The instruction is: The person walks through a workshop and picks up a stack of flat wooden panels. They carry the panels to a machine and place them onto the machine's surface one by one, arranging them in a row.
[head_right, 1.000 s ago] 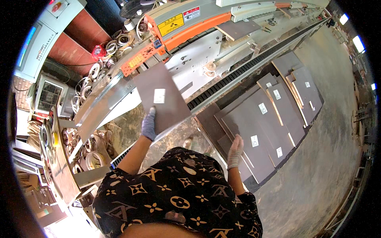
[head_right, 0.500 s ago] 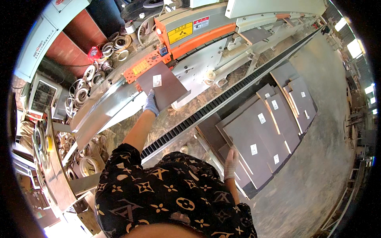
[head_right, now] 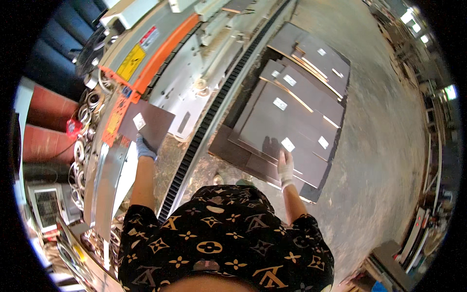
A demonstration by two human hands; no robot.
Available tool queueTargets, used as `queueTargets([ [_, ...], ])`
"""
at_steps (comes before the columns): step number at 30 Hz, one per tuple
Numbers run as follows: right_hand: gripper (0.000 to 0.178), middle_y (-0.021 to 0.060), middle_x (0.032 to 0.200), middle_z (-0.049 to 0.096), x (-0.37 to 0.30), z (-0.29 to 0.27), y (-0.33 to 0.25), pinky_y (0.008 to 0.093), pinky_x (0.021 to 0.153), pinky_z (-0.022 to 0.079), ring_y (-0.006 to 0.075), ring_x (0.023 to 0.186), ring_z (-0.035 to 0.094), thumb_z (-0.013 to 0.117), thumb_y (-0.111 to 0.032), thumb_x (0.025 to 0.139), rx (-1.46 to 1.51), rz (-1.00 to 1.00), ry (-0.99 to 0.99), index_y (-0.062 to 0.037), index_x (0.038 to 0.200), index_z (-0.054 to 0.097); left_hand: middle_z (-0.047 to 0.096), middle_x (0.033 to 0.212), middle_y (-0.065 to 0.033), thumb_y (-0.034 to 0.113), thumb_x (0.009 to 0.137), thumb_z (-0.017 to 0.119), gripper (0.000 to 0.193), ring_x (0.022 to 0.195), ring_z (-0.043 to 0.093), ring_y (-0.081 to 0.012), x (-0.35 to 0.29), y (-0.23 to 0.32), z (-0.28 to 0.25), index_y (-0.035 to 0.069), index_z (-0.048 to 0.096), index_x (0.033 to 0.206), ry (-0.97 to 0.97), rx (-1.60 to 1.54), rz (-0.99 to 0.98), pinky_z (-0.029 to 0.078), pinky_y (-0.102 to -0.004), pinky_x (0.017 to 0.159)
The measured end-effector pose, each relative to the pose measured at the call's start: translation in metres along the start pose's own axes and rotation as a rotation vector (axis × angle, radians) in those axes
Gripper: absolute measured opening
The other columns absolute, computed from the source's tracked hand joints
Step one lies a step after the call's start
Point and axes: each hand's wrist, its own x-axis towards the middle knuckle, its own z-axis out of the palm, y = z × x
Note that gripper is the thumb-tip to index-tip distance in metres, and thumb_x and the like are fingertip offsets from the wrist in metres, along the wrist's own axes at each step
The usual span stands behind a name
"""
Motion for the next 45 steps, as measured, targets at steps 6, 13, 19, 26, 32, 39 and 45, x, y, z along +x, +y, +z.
queueTargets([
  [6, 0.049, 0.0197, 0.114, 0.052, 0.156, -0.046, 0.031, 0.0426, 0.089, 0.040, 0.0362, 0.106, 0.048, 0.052, -0.042, 0.081, -0.540, -0.117, 0.045, -0.0084, 0.117, 0.049, 0.046, 0.127, -0.0103, 0.043, 0.089, 0.039, 0.049, 0.113, 0.046, -0.0308, 0.008, -0.014, 0.074, 0.010, 0.042, 0.125, 0.121, 0.095, 0.019, 0.038, -0.0448, 0.094],
  [13, 0.069, 0.0099, 0.132, 0.039, 0.322, -0.036, -0.004, 0.0414, 0.097, 0.033, 0.0289, 0.124, 0.034, 0.055, -0.052, 0.075, -0.968, 0.031, 0.037, -0.0142, 0.130, 0.035, 0.056, 0.105, -0.0035, 0.033, 0.086, 0.050, 0.032, 0.090, 0.054, -0.0177, -0.015, -0.029, 0.089, 0.013, 0.053, 0.111, 0.185, 0.289, 0.245, 0.044, -0.0308, 0.080],
  [19, 0.077, 0.0125, 0.133, 0.038, 0.369, -0.022, -0.009, 0.0429, 0.098, 0.033, 0.0294, 0.125, 0.033, 0.054, -0.058, 0.071, -1.002, -0.005, 0.084, -0.0124, 0.131, 0.037, 0.053, 0.102, -0.0045, 0.019, 0.085, 0.055, 0.026, 0.087, 0.051, -0.0145, -0.139, -0.104, 0.079, 0.007, 0.052, 0.108, -0.361, 0.986, 0.455, 0.044, -0.0243, 0.075],
  [26, 0.067, 0.0148, 0.093, 0.056, 0.238, 0.013, 0.005, 0.0450, 0.085, 0.035, 0.0322, 0.092, 0.050, 0.065, -0.052, 0.063, -0.711, -0.315, 0.166, -0.0037, 0.108, 0.054, 0.040, 0.128, -0.0182, 0.010, 0.081, 0.060, 0.054, 0.119, 0.038, -0.0239, -0.138, -0.261, 0.056, -0.001, 0.033, 0.127, -0.368, 0.849, 0.018, 0.032, -0.0336, 0.098],
  [32, 0.062, 0.0146, 0.099, 0.055, 0.051, 0.030, -0.006, 0.0481, 0.098, 0.025, 0.0322, 0.105, 0.044, 0.071, -0.041, 0.060, -0.567, -0.396, -0.011, -0.0074, 0.110, 0.053, 0.044, 0.124, -0.0212, 0.025, 0.073, 0.071, 0.073, 0.112, 0.045, -0.0248, -0.114, -0.317, 0.097, -0.003, 0.031, 0.128, -0.146, 1.083, -0.058, 0.039, -0.0326, 0.090],
  [39, 0.043, 0.0176, 0.102, 0.053, -0.028, 0.017, 0.022, 0.0418, 0.088, 0.038, 0.0368, 0.095, 0.049, 0.061, -0.018, 0.072, -0.175, -0.387, -0.062, -0.0027, 0.111, 0.052, 0.064, 0.089, -0.0092, 0.028, 0.072, 0.072, 0.046, 0.078, 0.059, -0.0186, -0.182, -0.259, 0.091, 0.001, 0.056, 0.106, -0.297, 0.936, -0.144, 0.048, -0.0276, 0.069],
  [45, 0.029, 0.0117, 0.105, 0.053, -0.020, 0.022, 0.005, 0.0340, 0.090, 0.037, 0.0221, 0.101, 0.048, 0.046, -0.018, 0.087, 0.288, -0.263, -0.146, -0.0007, 0.109, 0.053, 0.062, 0.091, -0.0057, 0.026, 0.077, 0.069, 0.037, 0.079, 0.058, -0.0146, -0.205, -0.142, 0.083, 0.002, 0.058, 0.103, -0.331, 0.576, 0.057, 0.048, -0.0269, 0.068],
])
